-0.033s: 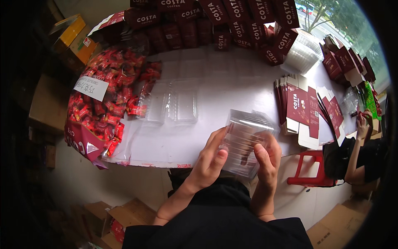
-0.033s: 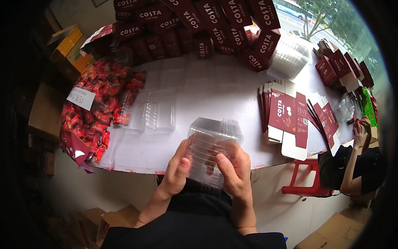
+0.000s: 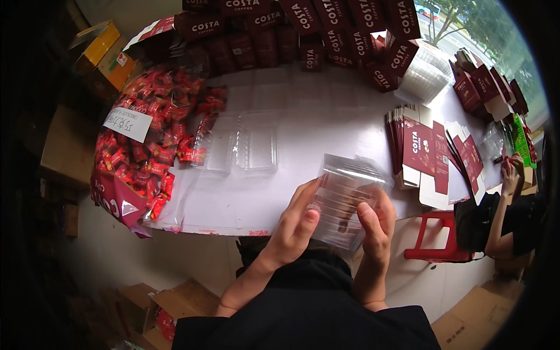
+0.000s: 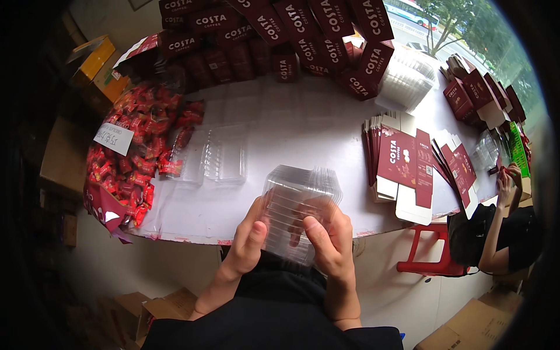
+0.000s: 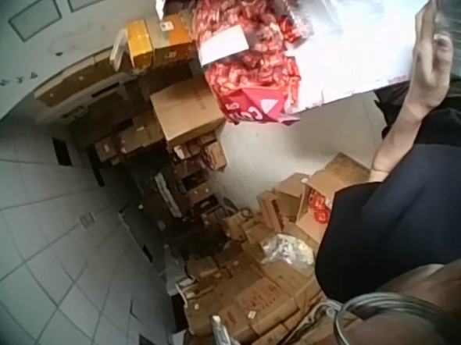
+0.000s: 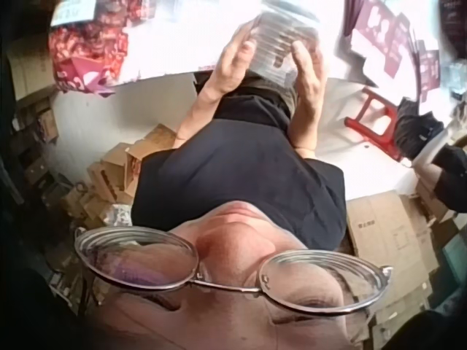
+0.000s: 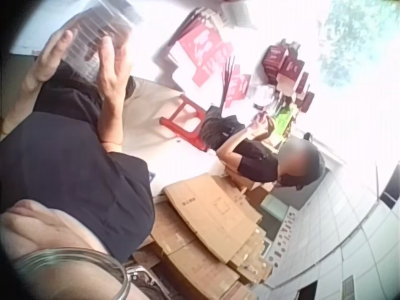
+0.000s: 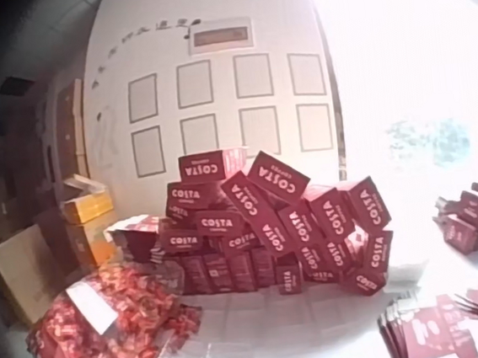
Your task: The person folds flat Costa Coffee boxes into small rectangular containers and stacks them. Then the person separates clear plastic trays and places red-wrapped candies into the trays. The person works at a table with a coworker visible in the background.
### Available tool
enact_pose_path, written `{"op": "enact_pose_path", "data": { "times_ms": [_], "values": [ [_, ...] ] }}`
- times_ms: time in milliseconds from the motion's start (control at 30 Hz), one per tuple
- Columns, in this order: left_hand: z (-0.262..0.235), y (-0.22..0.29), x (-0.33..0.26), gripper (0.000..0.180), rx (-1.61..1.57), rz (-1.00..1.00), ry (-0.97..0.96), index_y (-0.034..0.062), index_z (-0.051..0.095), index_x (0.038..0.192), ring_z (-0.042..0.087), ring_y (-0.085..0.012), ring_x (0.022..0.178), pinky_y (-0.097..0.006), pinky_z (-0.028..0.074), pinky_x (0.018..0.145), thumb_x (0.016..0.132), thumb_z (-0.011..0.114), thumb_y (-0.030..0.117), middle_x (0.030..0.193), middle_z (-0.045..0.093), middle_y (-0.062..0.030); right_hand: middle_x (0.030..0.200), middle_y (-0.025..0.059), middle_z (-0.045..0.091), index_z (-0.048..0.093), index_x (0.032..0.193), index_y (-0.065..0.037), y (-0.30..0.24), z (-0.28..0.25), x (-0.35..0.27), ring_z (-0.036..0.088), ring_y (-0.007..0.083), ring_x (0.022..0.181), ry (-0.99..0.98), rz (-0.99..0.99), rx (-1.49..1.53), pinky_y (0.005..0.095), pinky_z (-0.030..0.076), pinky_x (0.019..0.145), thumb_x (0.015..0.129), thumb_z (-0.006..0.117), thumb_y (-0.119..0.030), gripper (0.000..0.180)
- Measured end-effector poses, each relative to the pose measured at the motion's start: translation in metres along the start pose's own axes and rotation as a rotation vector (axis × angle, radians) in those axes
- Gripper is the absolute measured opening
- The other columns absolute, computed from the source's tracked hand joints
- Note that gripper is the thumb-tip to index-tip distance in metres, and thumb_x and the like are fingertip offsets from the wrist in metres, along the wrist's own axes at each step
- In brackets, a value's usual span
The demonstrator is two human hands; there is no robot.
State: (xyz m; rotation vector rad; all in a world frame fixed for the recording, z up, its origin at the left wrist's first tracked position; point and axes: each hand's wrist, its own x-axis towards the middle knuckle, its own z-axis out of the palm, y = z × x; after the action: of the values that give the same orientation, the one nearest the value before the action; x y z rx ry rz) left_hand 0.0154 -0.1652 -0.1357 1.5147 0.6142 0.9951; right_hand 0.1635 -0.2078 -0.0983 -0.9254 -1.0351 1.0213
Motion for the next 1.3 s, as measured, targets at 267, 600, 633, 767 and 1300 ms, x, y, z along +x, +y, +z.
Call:
{"op": "enact_pose_path", "data": {
  "times_ms": [267,600,633,767,1300],
  "values": [
    [0.012,-0.016,0.004,0.051,-0.027,0.02,0.02,-0.0036,0.036,0.13,0.042,-0.0256,0.117,-0.033,0.032,0.098,0.095,0.037,0.033,0.127,0.042,-0.0181,0.072,0.0046,0.057,0.053,0.094,0.006,-0.006,-0.012,-0.001,0.052,0.0083,0.06,0.115,0.018,-0.2,0.0223,0.044,0.052,0.084,0.05,-0.003,0.013],
    [0.012,-0.029,0.025,0.05,-0.457,-0.22,0.132,0.0,0.03,0.134,0.039,-0.0303,0.123,-0.04,0.034,0.1,0.096,0.03,0.033,0.136,0.033,-0.0198,0.075,0.0044,0.055,0.053,0.099,0.005,-0.032,-0.065,-0.009,0.049,0.0087,0.057,0.446,-0.108,-0.347,0.0212,0.042,0.05,0.082,0.052,-0.017,0.028],
    [0.014,-0.027,0.031,0.046,-0.376,-0.201,0.181,-0.0002,0.03,0.133,0.036,-0.0308,0.125,-0.04,0.033,0.102,0.096,0.033,0.026,0.137,0.032,-0.0194,0.077,0.0043,0.055,0.054,0.101,0.005,-0.029,-0.068,-0.008,0.05,0.0089,0.061,0.474,-0.103,-0.346,0.0215,0.042,0.055,0.081,0.052,-0.017,0.029],
    [0.02,-0.031,0.036,0.049,0.308,0.166,0.415,-0.0002,0.028,0.134,0.032,-0.0324,0.128,-0.041,0.028,0.105,0.086,0.04,-0.005,0.138,0.03,-0.0202,0.088,0.0041,0.058,0.055,0.106,0.004,-0.015,-0.076,-0.008,0.051,0.0099,0.079,0.551,-0.018,-0.3,0.0226,0.039,0.076,0.079,0.054,-0.018,0.035],
    [0.02,-0.025,0.04,0.042,1.389,0.417,-0.059,0.0079,0.054,0.119,0.047,-0.0304,0.111,-0.042,0.035,0.095,0.078,0.06,0.016,0.125,0.047,-0.0169,0.077,0.0015,0.054,0.057,0.089,-0.004,-0.012,-0.086,0.001,0.051,0.0105,0.068,0.809,-0.063,-0.049,0.0231,0.041,0.06,0.076,0.052,-0.034,0.033]
  ]
}}
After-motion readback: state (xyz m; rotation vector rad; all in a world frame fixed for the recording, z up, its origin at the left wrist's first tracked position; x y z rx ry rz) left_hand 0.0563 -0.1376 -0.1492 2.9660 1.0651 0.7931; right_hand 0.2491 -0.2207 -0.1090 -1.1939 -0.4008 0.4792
